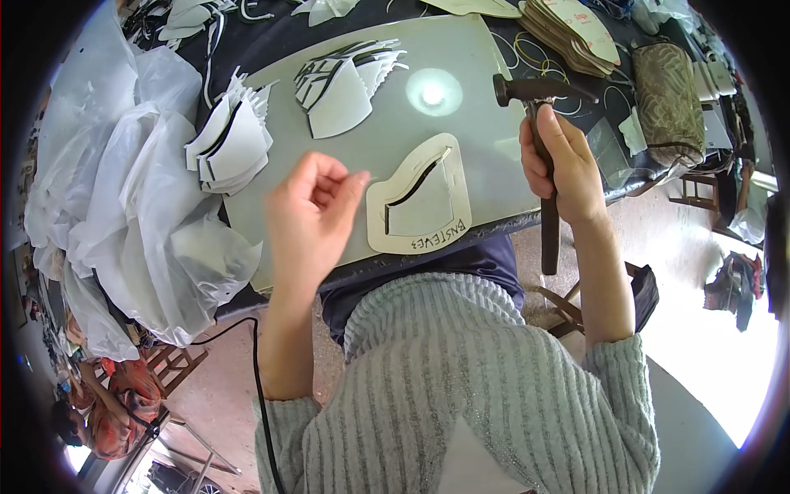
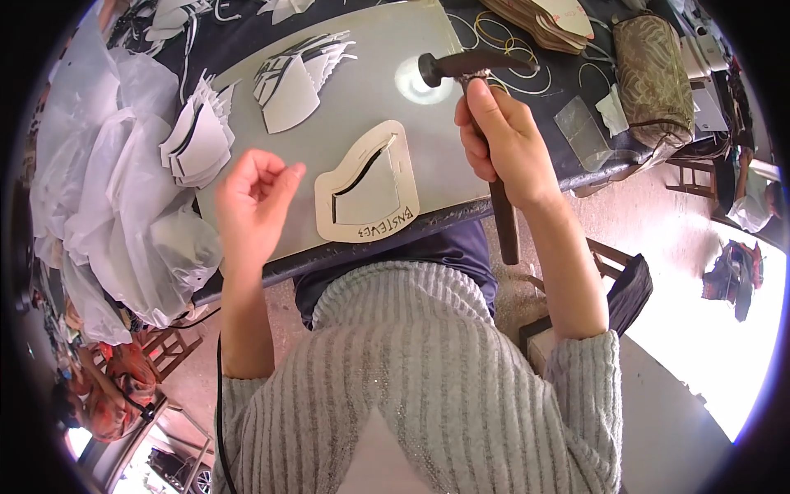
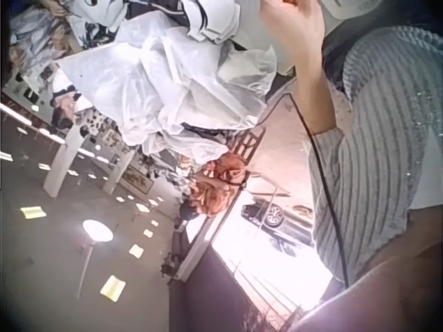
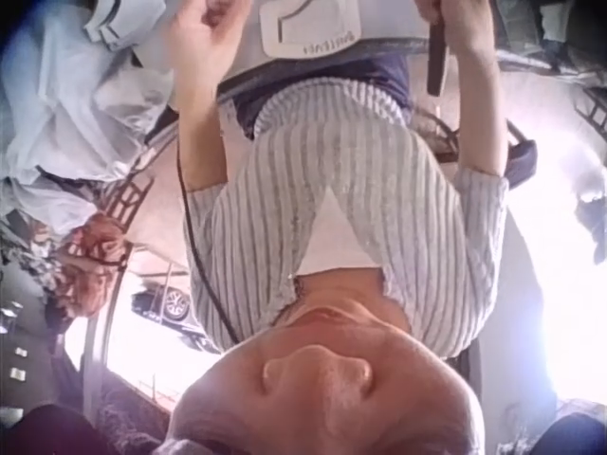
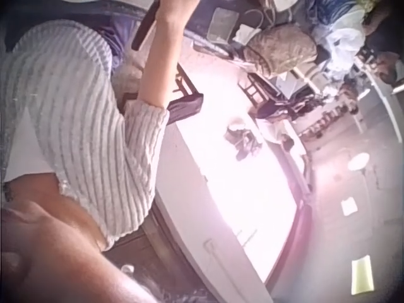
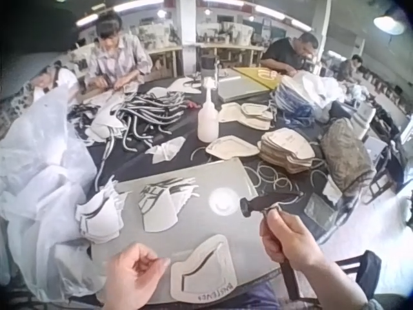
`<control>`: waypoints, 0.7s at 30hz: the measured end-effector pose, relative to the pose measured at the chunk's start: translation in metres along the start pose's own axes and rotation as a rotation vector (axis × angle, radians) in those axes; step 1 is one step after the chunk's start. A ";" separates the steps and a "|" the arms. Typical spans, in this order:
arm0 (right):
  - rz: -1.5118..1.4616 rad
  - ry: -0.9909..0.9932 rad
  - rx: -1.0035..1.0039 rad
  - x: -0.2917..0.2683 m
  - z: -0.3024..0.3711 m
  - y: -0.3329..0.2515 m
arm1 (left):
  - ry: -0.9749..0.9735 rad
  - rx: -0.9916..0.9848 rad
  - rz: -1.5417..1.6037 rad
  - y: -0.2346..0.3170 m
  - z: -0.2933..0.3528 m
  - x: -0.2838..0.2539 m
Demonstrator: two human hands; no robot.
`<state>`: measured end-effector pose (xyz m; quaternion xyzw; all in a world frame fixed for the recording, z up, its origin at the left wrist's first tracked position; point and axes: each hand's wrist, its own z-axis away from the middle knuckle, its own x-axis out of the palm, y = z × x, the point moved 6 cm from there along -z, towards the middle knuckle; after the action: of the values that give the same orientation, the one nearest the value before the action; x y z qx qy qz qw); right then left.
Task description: Hammering and assembling shoe components at a factory workbench.
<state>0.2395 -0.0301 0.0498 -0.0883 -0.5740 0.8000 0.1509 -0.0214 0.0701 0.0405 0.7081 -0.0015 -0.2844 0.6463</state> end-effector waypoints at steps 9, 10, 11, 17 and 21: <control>0.107 -0.077 0.128 0.033 0.003 0.030 | -0.237 0.139 -0.677 0.021 0.017 0.090; 0.124 -0.073 0.127 0.035 0.001 0.033 | -0.289 0.063 -0.707 0.018 0.013 0.093; 0.125 -0.069 0.127 0.037 -0.002 0.039 | -0.291 0.066 -0.705 0.020 0.010 0.093; 0.391 0.044 0.001 0.045 -0.011 0.039 | -0.326 0.180 -0.757 0.037 0.012 0.098; 0.327 0.047 0.044 0.043 -0.007 0.039 | -0.340 0.258 -0.725 0.022 0.010 0.094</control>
<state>0.1960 -0.0202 0.0119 -0.1960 -0.5305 0.8240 0.0342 0.0611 0.0225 0.0228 0.6809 0.1054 -0.6038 0.4008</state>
